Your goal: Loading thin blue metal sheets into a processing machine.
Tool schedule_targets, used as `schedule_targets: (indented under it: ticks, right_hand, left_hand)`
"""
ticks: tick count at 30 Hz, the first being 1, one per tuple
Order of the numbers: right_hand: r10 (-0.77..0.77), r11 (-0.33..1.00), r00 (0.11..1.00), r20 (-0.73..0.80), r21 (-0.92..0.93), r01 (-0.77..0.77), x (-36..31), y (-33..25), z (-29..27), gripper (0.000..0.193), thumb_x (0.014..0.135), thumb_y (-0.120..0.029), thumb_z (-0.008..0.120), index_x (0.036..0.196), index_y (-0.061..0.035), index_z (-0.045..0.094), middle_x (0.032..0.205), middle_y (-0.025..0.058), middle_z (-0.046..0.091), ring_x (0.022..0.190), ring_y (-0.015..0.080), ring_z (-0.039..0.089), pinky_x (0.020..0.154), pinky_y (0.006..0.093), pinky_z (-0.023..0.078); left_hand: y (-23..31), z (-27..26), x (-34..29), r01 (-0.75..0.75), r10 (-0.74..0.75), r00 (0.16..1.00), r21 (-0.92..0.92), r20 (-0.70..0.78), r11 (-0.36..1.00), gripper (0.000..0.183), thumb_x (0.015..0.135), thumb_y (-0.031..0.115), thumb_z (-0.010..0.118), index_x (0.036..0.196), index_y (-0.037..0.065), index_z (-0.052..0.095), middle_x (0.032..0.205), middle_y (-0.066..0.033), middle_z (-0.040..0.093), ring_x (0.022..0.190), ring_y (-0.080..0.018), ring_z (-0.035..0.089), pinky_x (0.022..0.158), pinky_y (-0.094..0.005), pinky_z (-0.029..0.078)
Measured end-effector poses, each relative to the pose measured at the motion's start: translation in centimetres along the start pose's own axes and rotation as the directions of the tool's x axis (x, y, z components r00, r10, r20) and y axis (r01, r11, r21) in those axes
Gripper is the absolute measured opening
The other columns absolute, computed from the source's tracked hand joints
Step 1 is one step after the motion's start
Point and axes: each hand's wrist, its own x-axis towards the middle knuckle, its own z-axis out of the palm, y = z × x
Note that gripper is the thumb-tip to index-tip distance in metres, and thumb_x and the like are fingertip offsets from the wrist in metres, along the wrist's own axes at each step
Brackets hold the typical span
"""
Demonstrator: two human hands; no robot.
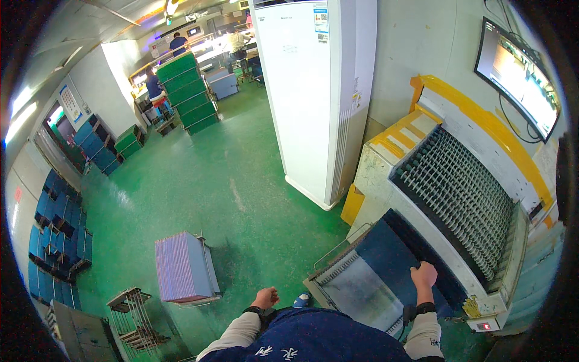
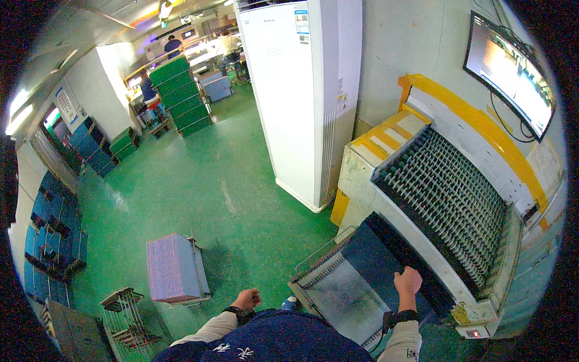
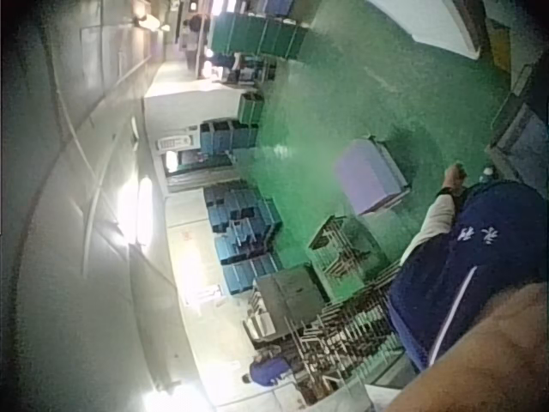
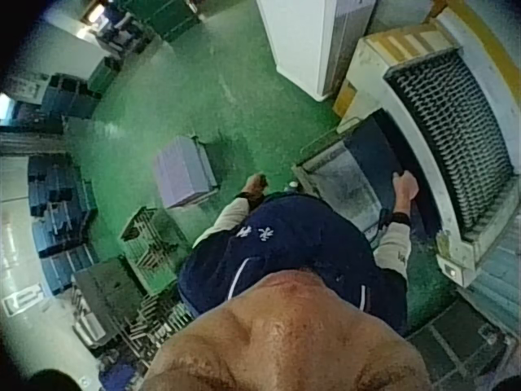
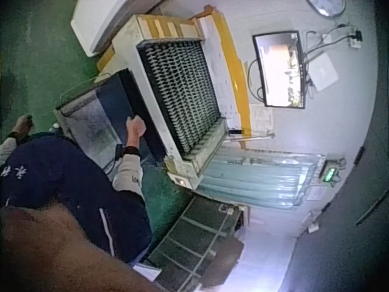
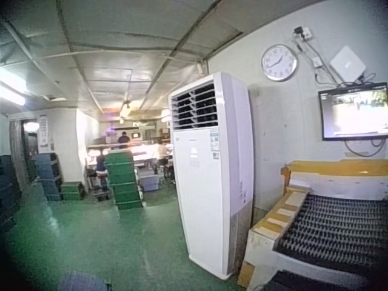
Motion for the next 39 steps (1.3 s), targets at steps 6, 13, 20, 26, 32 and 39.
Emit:
schedule_targets:
  ticks: [6,13,20,26,32,39]
  right_hand:
    - [0.004,1.0,1.0,0.003,0.006,-0.004,-0.1,0.0,-0.2,0.046,0.068,-0.029,0.072,0.106,-0.0038,0.067,0.099,0.0186,0.067,0.094,0.0329,0.064,0.083,0.0409,0.051]
    - [0.009,1.0,1.0,0.014,0.01,-0.009,-0.2,-0.3,-0.6,0.045,0.069,-0.03,0.073,0.105,-0.004,0.067,0.1,0.0187,0.066,0.095,0.0331,0.064,0.083,0.0412,0.051]
    - [0.012,1.0,1.0,0.025,-0.003,-0.012,-0.1,-0.2,-0.5,0.044,0.069,-0.029,0.072,0.104,-0.0038,0.067,0.099,0.0185,0.067,0.094,0.0335,0.064,0.083,0.0416,0.051]
    - [0.01,1.0,1.0,0.014,0.0,-0.01,-0.1,0.0,-0.5,0.045,0.069,-0.029,0.072,0.105,-0.0035,0.067,0.099,0.0191,0.066,0.094,0.0337,0.064,0.084,0.042,0.051]
    - [0.011,1.0,1.0,0.015,0.003,-0.011,0.0,-0.2,-0.6,0.044,0.068,-0.029,0.072,0.103,-0.0031,0.067,0.099,0.0192,0.066,0.094,0.034,0.064,0.084,0.0423,0.05]
    - [0.014,1.0,1.0,0.008,0.017,-0.015,-0.2,-0.4,-0.8,0.045,0.068,-0.029,0.073,0.103,-0.0025,0.067,0.099,0.0196,0.066,0.094,0.0341,0.064,0.084,0.0422,0.05]
  left_hand:
    - [0.0,0.6,-0.1,0.013,-0.012,0.999,0.011,-0.048,1.0,0.013,0.086,0.015,0.058,0.081,0.006,0.051,0.068,-0.0047,0.046,0.063,-0.0212,0.05,0.066,-0.0393,0.049]
    - [0.2,0.6,-1.0,0.008,-0.007,0.999,-0.026,0.039,1.0,0.014,0.087,0.016,0.055,0.077,0.008,0.048,0.066,-0.0028,0.044,0.06,-0.0194,0.047,0.063,-0.0373,0.047]
    - [0.4,1.4,-1.8,-0.021,0.021,1.0,0.021,-0.01,1.0,0.016,0.089,0.019,0.055,0.079,0.008,0.048,0.064,-0.0021,0.042,0.057,-0.0182,0.045,0.06,-0.0369,0.046]
    - [0.4,1.8,-1.7,-0.015,0.018,0.999,0.047,-0.049,0.999,0.016,0.088,0.019,0.057,0.081,0.007,0.05,0.065,-0.003,0.044,0.059,-0.0194,0.048,0.061,-0.0377,0.047]
    - [0.4,1.1,-0.9,-0.006,0.007,1.0,0.018,-0.029,1.0,0.013,0.087,0.016,0.057,0.081,0.006,0.052,0.068,-0.0042,0.046,0.061,-0.0206,0.05,0.063,-0.0386,0.048]
    - [0.5,1.7,-1.7,-0.022,0.023,0.998,0.019,-0.066,1.0,0.013,0.088,0.014,0.056,0.08,0.005,0.051,0.066,-0.0048,0.046,0.058,-0.0209,0.049,0.057,-0.0381,0.045]
